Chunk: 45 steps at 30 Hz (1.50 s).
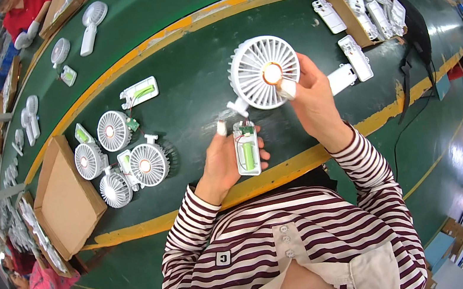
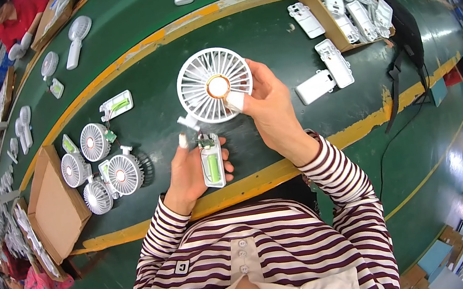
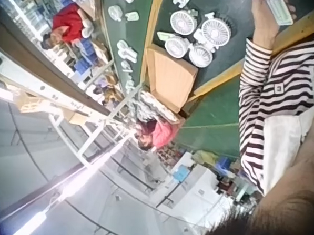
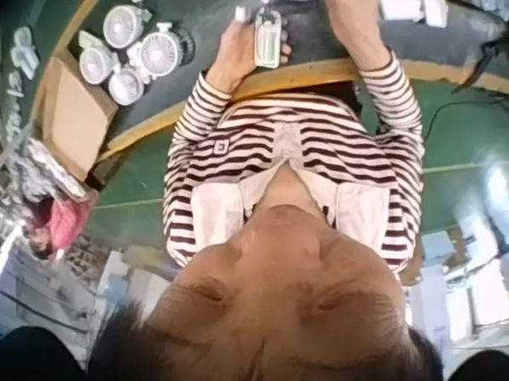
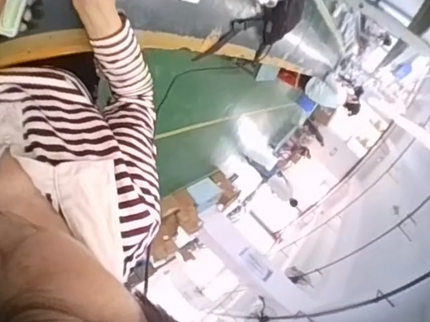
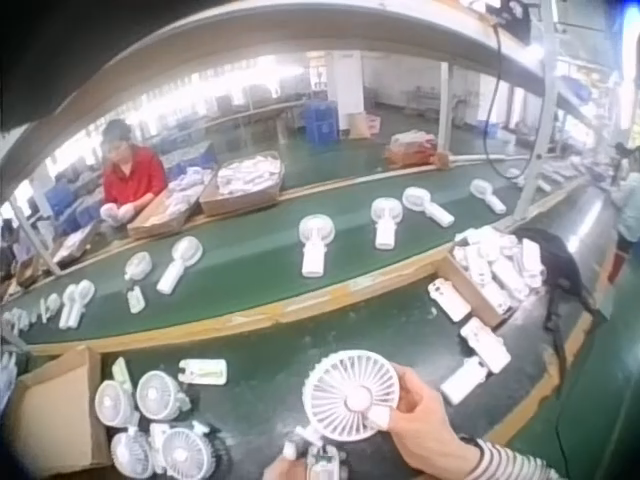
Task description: The person assembles small portable hand fans by hand, fitting internal fan components and a battery into a fan housing, then snapping the plastic housing together.
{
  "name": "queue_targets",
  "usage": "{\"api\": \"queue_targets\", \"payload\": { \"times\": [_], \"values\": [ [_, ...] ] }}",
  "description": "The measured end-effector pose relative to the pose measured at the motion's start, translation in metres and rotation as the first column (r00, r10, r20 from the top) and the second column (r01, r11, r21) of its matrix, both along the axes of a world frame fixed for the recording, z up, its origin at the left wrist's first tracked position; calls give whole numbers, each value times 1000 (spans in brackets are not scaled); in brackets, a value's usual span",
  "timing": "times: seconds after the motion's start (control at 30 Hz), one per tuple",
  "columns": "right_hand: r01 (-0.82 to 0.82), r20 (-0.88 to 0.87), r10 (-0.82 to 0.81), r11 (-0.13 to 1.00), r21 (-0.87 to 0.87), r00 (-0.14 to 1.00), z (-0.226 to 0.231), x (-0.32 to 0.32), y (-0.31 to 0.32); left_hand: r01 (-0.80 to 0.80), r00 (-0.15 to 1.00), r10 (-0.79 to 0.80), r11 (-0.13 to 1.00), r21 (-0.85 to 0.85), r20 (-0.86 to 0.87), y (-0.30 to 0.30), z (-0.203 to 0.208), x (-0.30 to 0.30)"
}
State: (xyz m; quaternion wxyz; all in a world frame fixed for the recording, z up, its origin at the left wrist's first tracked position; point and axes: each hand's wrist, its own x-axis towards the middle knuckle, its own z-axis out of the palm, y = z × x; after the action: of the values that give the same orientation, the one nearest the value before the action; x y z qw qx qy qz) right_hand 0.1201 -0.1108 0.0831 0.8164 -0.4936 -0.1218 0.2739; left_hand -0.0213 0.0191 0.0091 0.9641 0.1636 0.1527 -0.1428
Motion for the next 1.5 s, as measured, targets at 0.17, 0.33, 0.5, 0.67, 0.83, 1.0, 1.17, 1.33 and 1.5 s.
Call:
{"api": "queue_targets", "payload": {
  "times": [0.17, 0.33, 0.5, 0.67, 0.83, 1.0, 1.17, 1.33, 1.5],
  "values": [
    [-153, -107, 151, 988, -4, 983, 3, -12, -6, -96, 984, 127, 969, 226, -128, 4, -1, 1],
    [-167, 62, 181, 969, -184, 981, -12, 3, -2, -74, 982, 160, 804, 590, -95, 2, 17, 3],
    [-286, 72, 317, 916, -282, 946, -22, 13, 5, -80, 994, 106, 740, 668, 1, 0, 23, -1],
    [-386, 97, 429, 875, -292, 898, -23, 24, 7, -146, 985, 172, 788, 598, 14, 2, 25, -3],
    [-379, 107, 429, 870, -315, 897, -22, 22, 8, -114, 993, 88, 690, 715, 73, 1, 29, 4],
    [-349, 141, 401, 890, -295, 905, -31, 22, 15, -234, 968, 203, 493, 838, 151, -2, 21, 7],
    [301, 946, 194, 914, -271, 260, -38, -1, -8, -253, 949, 315, 773, 581, -7, 14, 32, 15],
    [282, 987, 152, 946, -158, 43, -40, -30, 2, -243, 942, 332, 762, 601, -40, 9, 34, 18],
    [201, 991, 109, 972, -123, 77, -27, -26, 15, -132, 962, 239, 833, 538, -135, 4, 33, 18]
  ]
}}
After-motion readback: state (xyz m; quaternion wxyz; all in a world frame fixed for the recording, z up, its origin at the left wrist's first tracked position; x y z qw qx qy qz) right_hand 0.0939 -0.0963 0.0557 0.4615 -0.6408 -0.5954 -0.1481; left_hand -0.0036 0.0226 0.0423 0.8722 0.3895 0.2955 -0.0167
